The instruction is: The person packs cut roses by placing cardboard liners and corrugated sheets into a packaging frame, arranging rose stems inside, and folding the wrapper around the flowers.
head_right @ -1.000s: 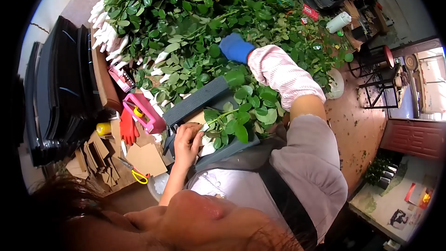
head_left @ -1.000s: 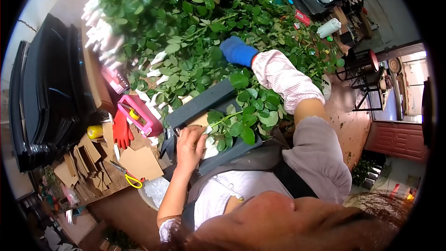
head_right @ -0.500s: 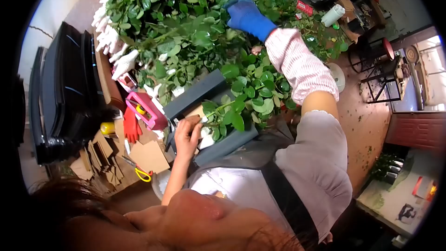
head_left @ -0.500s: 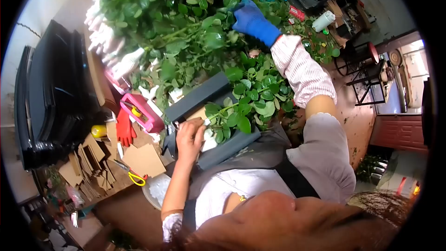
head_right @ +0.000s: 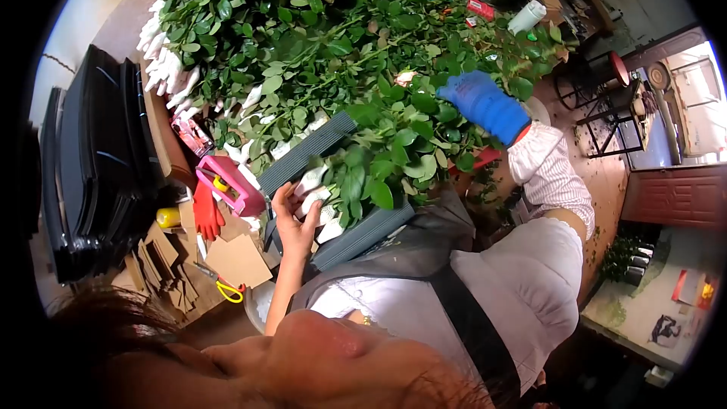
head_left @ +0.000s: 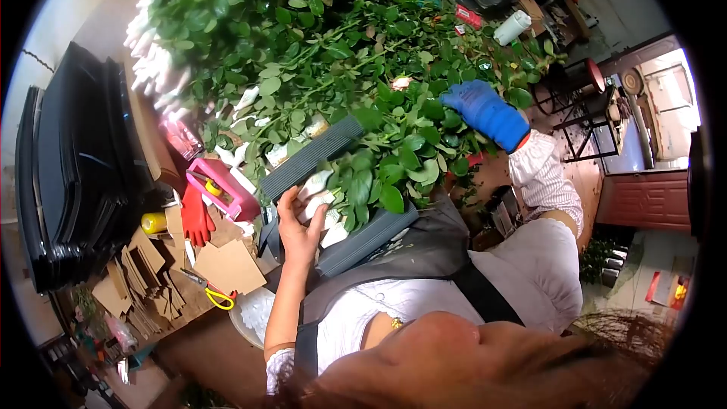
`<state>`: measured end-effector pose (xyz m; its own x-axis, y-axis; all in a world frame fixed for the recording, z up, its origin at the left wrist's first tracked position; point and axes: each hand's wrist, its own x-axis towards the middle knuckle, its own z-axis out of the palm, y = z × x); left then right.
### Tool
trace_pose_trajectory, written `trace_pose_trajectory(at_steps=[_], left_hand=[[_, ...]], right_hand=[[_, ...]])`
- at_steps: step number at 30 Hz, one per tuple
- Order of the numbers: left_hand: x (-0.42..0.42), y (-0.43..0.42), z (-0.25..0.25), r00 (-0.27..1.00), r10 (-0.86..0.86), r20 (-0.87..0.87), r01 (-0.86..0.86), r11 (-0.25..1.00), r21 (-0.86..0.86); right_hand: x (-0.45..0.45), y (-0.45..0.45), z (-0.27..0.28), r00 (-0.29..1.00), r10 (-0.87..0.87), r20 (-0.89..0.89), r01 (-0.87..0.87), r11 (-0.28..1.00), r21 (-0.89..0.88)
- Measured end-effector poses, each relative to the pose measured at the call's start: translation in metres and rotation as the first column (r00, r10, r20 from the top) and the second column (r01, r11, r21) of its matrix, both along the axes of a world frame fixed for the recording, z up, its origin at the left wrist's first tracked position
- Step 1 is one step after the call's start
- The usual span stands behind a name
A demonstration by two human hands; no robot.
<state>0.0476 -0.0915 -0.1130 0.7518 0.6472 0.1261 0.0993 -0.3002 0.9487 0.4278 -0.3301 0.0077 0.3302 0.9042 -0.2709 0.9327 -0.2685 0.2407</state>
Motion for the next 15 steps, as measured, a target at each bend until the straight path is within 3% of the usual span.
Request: trace_pose_trajectory(at_steps=[2, 3, 6, 7, 8, 10, 11, 12, 14, 15], left_hand=[[0.0, 0.003, 0.01, 0.996, -0.033, -0.079, 0.036, 0.998, 0.042], [0.002, 0.005, 0.022, 0.992, -0.053, -0.116, 0.072, 0.983, 0.166], [0.003, 0.004, 0.035, 0.978, -0.075, -0.193, 0.117, 0.97, 0.214], [0.003, 0.003, 0.037, 0.978, -0.077, -0.195, 0.112, 0.978, 0.174], [0.004, 0.002, 0.036, 0.976, -0.078, -0.201, 0.116, 0.976, 0.186], [0.003, 0.002, 0.036, 0.972, -0.068, -0.224, 0.116, 0.971, 0.21], [0.003, 0.002, 0.032, 0.974, -0.059, -0.22, 0.106, 0.972, 0.212], [0.004, 0.002, 0.035, 0.975, -0.06, -0.214, 0.104, 0.974, 0.201], [0.005, 0.003, 0.034, 0.975, -0.044, -0.217, 0.096, 0.967, 0.236], [0.007, 0.002, 0.035, 0.98, -0.036, -0.196, 0.079, 0.973, 0.217]], right_hand=[[-0.013, 0.003, -0.012, 0.998, -0.063, 0.003, 0.063, 0.995, -0.073], [-0.013, 0.0, -0.02, 0.996, 0.046, -0.079, -0.041, 0.997, 0.058], [-0.001, -0.011, -0.078, 0.979, 0.095, -0.179, -0.023, 0.93, 0.367], [-0.005, -0.014, -0.085, 0.969, -0.044, -0.245, 0.13, 0.928, 0.35], [0.004, -0.016, -0.084, 0.923, -0.016, -0.385, 0.155, 0.93, 0.332], [0.017, -0.01, -0.058, 0.764, 0.04, -0.644, 0.188, 0.941, 0.281], [0.03, -0.009, -0.036, 0.551, -0.176, -0.815, 0.386, 0.92, 0.062], [0.034, 0.004, 0.003, 0.242, -0.132, -0.961, 0.441, 0.897, -0.012], [0.048, 0.028, 0.028, 0.338, -0.087, -0.937, 0.506, 0.857, 0.103], [0.051, 0.049, 0.025, 0.695, -0.003, -0.719, 0.381, 0.85, 0.365]])
